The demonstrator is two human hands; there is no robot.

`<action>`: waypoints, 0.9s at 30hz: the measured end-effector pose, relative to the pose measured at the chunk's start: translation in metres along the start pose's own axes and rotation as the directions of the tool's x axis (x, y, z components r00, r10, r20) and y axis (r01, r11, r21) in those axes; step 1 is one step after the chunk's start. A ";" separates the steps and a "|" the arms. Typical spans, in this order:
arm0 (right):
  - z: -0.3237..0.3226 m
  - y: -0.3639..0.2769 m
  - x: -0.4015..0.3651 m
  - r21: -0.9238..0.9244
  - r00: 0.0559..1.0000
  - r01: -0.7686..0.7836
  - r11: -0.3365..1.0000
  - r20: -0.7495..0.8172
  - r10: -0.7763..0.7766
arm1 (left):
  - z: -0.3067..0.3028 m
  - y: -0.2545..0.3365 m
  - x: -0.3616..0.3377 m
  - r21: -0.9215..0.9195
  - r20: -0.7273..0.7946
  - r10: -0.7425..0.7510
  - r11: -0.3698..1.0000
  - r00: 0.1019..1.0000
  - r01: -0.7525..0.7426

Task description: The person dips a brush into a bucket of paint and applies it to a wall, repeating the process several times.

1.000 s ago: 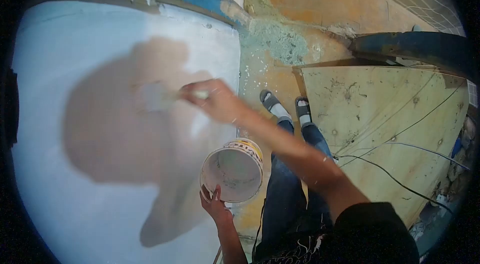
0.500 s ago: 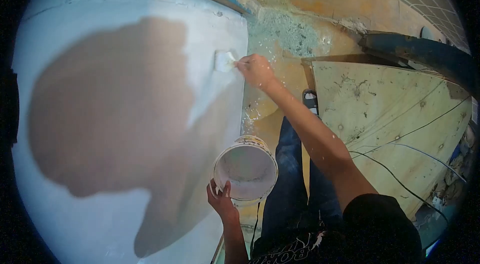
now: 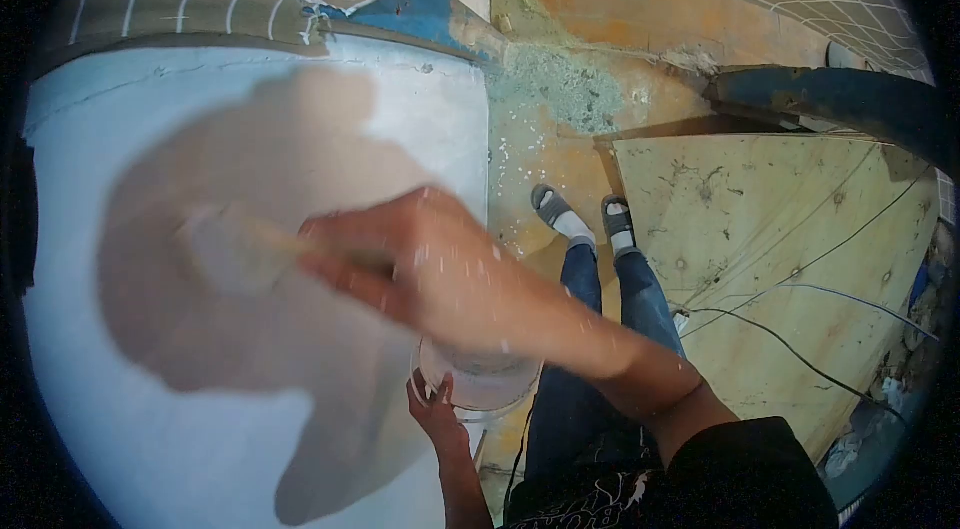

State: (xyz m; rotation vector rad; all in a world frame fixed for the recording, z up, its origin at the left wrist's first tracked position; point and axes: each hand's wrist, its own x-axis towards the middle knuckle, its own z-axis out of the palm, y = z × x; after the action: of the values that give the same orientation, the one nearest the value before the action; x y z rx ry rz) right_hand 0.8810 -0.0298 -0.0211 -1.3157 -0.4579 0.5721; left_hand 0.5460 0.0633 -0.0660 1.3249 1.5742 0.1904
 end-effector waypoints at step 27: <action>0.006 0.005 0.021 -0.399 0.884 0.244 0.884 -0.283 -0.372 | 0.006 -0.002 -0.011 0.102 0.036 0.046 0.994 0.998 -0.049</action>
State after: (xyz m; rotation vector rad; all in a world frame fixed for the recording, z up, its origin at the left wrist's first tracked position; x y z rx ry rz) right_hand 0.8931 -0.0113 -0.0251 -1.6091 -0.4757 -0.0311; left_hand 0.5481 0.0508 -0.0636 1.4394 1.5429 0.1171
